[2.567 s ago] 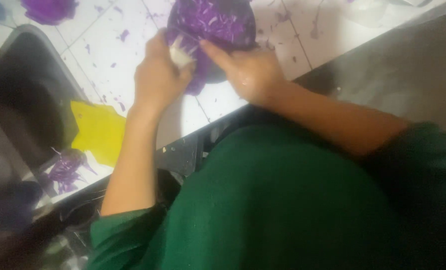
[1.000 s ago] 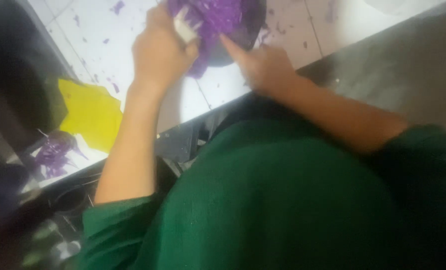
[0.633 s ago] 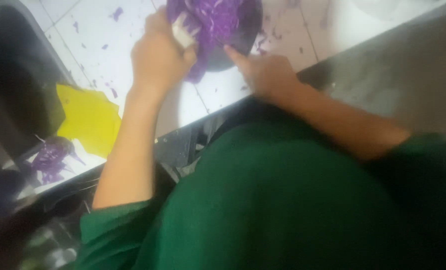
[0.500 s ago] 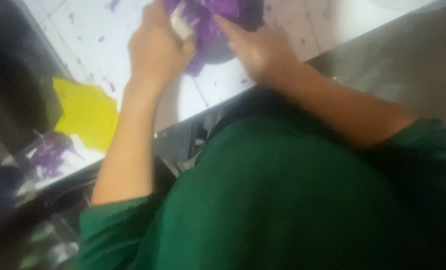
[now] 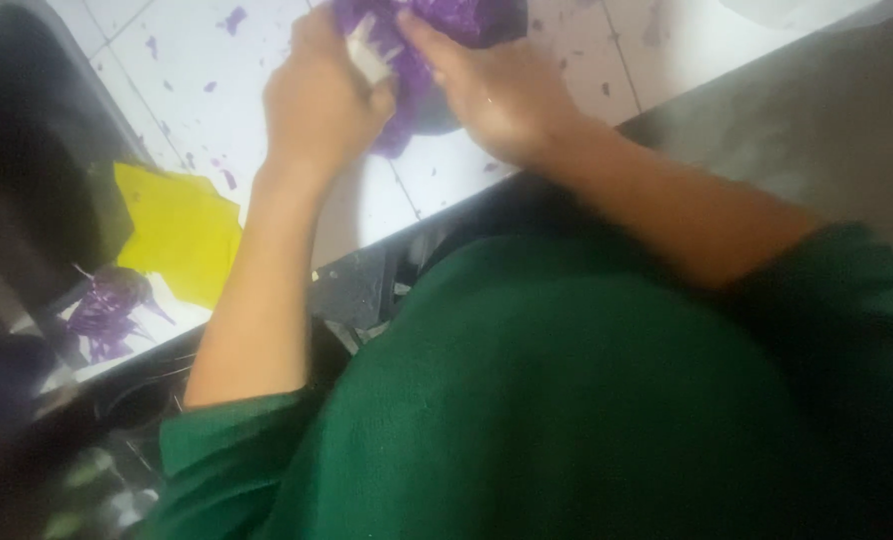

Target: Washing and then finely chopping a head of red cabbage on a cutting board in a kitchen.

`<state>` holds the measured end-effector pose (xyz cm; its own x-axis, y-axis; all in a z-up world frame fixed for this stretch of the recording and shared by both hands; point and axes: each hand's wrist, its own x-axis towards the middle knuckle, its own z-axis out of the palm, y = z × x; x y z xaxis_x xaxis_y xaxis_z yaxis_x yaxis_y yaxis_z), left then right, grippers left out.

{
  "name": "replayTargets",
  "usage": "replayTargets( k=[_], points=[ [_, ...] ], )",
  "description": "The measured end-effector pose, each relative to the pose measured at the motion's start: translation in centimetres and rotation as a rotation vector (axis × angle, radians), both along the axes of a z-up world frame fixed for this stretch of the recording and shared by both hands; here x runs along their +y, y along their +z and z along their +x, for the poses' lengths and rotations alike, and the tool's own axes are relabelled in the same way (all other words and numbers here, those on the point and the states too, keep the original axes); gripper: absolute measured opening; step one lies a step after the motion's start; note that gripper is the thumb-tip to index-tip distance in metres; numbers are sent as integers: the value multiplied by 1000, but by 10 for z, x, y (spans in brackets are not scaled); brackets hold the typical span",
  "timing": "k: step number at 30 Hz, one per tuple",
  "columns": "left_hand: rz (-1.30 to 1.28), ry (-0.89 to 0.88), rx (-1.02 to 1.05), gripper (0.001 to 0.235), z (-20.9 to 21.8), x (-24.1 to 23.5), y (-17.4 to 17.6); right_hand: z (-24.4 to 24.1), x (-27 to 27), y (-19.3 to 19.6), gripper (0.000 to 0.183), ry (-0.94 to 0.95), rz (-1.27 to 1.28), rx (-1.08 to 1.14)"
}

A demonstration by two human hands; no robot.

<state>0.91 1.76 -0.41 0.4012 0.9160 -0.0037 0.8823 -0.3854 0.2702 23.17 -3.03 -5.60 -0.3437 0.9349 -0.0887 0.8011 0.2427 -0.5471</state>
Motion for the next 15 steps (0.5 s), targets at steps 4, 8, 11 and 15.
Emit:
replayTargets(
  k=[4, 8, 11, 15],
  points=[
    [-4, 9, -24, 70, -1, -3, -3, 6, -22, -23, 55, 74, 101, -19],
    [-9, 39, -44, 68, -2, -1, -1, 13, -39, -23, 57, 113, -157, -277],
    [24, 15, -59, 66, 2, 0, -2, 19, -16, -38, 51, 117, 191, -51],
    [19, 19, -46, 67, -2, -3, 0, -11, 10, -3, 49, -7, 135, 78]
  ],
)
